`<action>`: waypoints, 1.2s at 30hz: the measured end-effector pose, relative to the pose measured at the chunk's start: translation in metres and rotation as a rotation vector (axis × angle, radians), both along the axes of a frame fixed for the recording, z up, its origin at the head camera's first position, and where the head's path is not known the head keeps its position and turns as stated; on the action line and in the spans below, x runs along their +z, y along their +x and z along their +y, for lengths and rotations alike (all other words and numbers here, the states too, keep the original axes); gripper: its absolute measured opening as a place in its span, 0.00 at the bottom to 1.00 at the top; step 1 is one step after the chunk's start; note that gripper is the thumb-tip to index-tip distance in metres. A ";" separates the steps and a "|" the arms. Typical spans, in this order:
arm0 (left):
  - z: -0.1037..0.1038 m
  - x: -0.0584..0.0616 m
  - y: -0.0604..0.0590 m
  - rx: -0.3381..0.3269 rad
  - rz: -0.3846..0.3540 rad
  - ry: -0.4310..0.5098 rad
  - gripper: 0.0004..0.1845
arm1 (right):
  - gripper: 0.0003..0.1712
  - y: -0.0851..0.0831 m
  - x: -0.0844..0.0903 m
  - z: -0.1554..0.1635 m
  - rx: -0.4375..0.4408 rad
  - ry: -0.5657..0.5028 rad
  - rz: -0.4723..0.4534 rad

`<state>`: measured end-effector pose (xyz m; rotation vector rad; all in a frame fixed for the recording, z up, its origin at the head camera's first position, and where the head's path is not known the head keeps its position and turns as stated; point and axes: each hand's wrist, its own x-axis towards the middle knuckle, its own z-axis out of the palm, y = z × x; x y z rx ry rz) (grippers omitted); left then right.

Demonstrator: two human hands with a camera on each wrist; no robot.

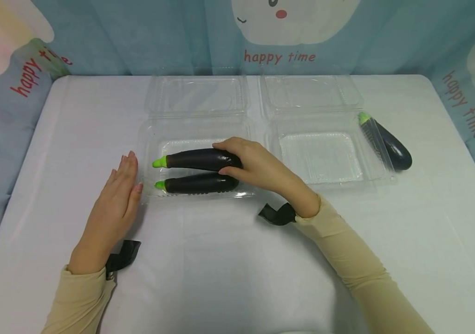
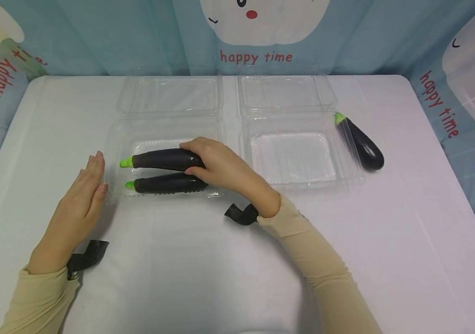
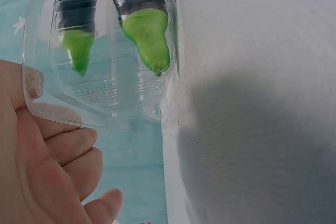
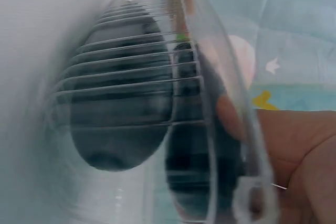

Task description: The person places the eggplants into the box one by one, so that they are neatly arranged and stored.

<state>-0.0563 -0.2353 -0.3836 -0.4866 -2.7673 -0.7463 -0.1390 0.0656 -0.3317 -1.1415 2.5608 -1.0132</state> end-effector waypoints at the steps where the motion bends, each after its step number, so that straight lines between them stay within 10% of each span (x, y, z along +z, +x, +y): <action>1: 0.000 0.000 0.000 0.001 -0.001 -0.001 0.29 | 0.29 -0.001 -0.001 0.000 0.002 -0.001 -0.007; 36: 0.002 -0.001 0.001 -0.014 0.045 0.015 0.29 | 0.30 -0.007 -0.011 -0.002 -0.005 0.071 -0.040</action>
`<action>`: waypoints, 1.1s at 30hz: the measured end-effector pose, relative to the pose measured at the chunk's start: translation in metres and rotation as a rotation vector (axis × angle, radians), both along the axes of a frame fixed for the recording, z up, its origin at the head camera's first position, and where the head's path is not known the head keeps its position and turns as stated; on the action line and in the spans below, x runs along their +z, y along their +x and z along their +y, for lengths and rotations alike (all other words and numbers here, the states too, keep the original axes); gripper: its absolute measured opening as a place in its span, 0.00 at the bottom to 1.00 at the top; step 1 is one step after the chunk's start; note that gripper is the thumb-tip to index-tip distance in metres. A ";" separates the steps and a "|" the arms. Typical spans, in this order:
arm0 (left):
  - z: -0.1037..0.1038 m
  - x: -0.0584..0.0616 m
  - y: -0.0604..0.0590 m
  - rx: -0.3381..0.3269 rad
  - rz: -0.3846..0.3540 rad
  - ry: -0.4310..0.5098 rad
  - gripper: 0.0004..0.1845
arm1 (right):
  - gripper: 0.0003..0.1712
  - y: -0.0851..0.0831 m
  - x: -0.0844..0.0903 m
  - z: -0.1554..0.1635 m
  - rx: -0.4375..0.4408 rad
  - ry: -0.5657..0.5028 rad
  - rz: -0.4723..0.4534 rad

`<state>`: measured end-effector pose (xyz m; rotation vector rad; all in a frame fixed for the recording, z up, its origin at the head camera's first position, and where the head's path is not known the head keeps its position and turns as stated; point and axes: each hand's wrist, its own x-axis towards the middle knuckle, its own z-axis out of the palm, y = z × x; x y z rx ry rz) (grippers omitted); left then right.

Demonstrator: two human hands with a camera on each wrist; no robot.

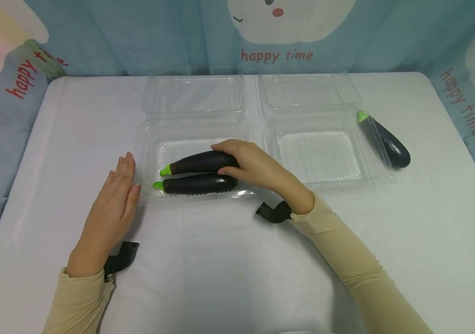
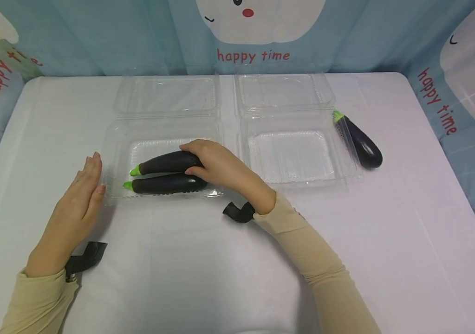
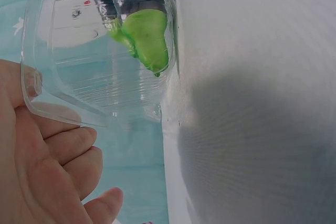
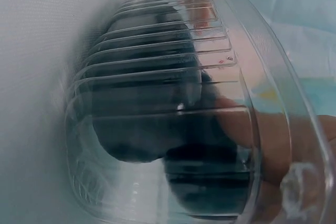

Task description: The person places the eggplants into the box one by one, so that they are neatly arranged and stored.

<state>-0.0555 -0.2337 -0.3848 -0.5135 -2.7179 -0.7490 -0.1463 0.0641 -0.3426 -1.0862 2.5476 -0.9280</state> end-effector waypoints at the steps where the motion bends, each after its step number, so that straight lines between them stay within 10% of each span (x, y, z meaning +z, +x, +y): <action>1: 0.000 0.000 0.000 0.000 0.002 -0.001 0.29 | 0.30 0.000 0.000 0.000 0.002 -0.001 0.001; 33: -0.001 0.004 0.002 0.015 -0.047 0.022 0.29 | 0.25 0.000 0.016 0.012 -0.105 -0.231 -0.071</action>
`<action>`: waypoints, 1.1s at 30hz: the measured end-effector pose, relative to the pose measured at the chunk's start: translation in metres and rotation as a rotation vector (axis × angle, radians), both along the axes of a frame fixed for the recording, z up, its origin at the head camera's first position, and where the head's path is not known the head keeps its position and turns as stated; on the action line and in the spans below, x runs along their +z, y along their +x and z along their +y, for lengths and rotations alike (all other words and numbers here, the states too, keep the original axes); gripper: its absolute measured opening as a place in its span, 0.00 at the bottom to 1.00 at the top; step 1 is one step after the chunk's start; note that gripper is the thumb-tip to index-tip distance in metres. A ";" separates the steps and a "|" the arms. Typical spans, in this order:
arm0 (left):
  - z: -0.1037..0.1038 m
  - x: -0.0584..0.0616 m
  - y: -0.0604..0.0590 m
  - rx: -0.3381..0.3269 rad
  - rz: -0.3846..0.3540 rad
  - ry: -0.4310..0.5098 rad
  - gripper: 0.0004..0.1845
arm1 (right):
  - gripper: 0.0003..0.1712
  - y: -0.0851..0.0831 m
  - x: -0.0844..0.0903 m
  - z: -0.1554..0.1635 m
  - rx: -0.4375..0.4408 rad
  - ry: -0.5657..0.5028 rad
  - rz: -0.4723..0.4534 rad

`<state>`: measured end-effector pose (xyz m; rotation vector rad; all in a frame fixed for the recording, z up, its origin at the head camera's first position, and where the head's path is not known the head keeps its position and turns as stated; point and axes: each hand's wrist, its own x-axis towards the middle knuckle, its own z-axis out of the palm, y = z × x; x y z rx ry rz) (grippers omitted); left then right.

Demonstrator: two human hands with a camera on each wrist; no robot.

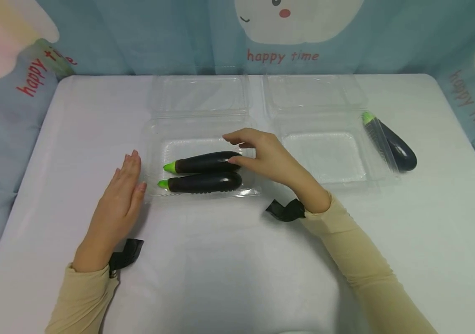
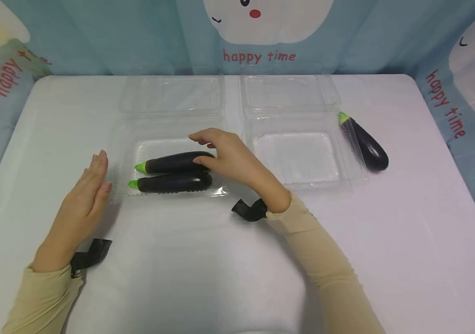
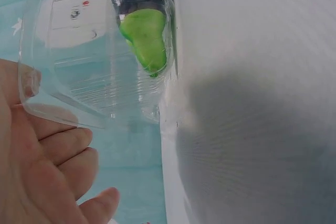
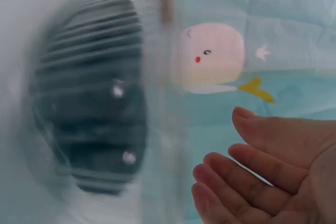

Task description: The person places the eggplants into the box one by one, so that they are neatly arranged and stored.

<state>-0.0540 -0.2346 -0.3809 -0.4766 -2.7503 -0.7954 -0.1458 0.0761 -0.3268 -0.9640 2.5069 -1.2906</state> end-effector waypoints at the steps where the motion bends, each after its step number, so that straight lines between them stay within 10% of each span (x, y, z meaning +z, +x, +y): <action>1: 0.000 0.001 0.000 0.012 -0.006 0.011 0.30 | 0.25 0.000 0.003 0.003 -0.007 -0.012 -0.001; 10: -0.003 0.009 0.004 0.126 0.048 0.221 0.28 | 0.22 0.000 0.029 0.030 -0.082 -0.034 0.025; 23: -0.010 0.011 0.005 0.146 0.035 0.290 0.26 | 0.20 0.010 0.040 0.048 -0.120 -0.104 0.013; 33: -0.031 0.040 -0.009 0.083 -0.209 0.554 0.17 | 0.18 0.005 0.064 0.074 -0.180 -0.018 0.083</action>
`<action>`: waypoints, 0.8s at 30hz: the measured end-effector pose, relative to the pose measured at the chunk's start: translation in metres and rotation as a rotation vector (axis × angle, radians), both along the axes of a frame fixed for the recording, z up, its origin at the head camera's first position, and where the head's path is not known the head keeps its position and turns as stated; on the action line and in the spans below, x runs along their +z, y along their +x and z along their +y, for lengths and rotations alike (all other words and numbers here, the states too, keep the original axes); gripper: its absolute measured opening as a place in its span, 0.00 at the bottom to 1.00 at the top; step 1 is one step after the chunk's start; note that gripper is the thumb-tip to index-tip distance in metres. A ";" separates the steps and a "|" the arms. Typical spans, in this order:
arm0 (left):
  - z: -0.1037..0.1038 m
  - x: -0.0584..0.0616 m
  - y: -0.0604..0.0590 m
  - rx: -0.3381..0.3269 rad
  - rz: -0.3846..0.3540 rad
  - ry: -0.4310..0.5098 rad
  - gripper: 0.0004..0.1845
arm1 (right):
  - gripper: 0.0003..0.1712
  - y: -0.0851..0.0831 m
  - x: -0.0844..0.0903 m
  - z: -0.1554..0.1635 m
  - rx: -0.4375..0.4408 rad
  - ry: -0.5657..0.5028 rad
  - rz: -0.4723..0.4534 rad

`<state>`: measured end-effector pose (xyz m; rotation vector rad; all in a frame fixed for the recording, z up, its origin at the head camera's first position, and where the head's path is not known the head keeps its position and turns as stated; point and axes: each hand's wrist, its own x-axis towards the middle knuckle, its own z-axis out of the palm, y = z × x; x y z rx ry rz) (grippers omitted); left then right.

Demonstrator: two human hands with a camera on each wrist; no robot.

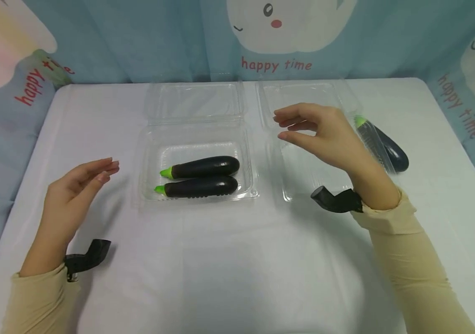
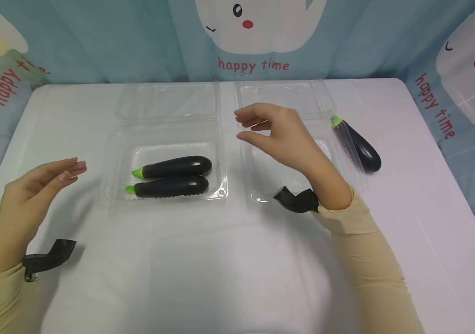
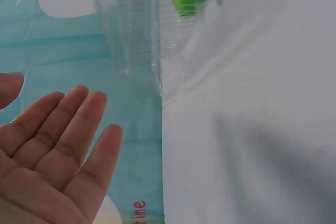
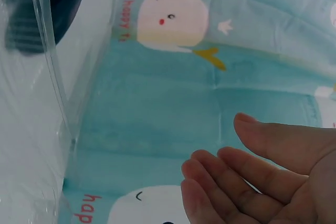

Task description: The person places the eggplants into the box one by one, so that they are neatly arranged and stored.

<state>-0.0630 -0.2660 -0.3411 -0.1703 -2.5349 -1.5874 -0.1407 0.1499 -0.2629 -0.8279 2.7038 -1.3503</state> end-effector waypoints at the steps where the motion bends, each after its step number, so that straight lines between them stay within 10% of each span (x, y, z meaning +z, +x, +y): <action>1: -0.002 0.001 -0.004 -0.018 -0.020 0.055 0.17 | 0.17 -0.003 0.001 0.002 -0.004 0.005 -0.004; 7: -0.010 -0.002 -0.040 -0.093 -0.153 0.251 0.15 | 0.17 -0.025 -0.001 0.012 -0.017 0.032 -0.055; 14: -0.009 -0.012 -0.087 -0.059 -0.278 0.069 0.24 | 0.18 -0.066 -0.017 0.014 -0.044 0.077 -0.202; 24: 0.015 -0.024 -0.137 -0.026 -0.362 0.070 0.30 | 0.20 -0.124 -0.056 -0.002 -0.076 -0.081 -0.493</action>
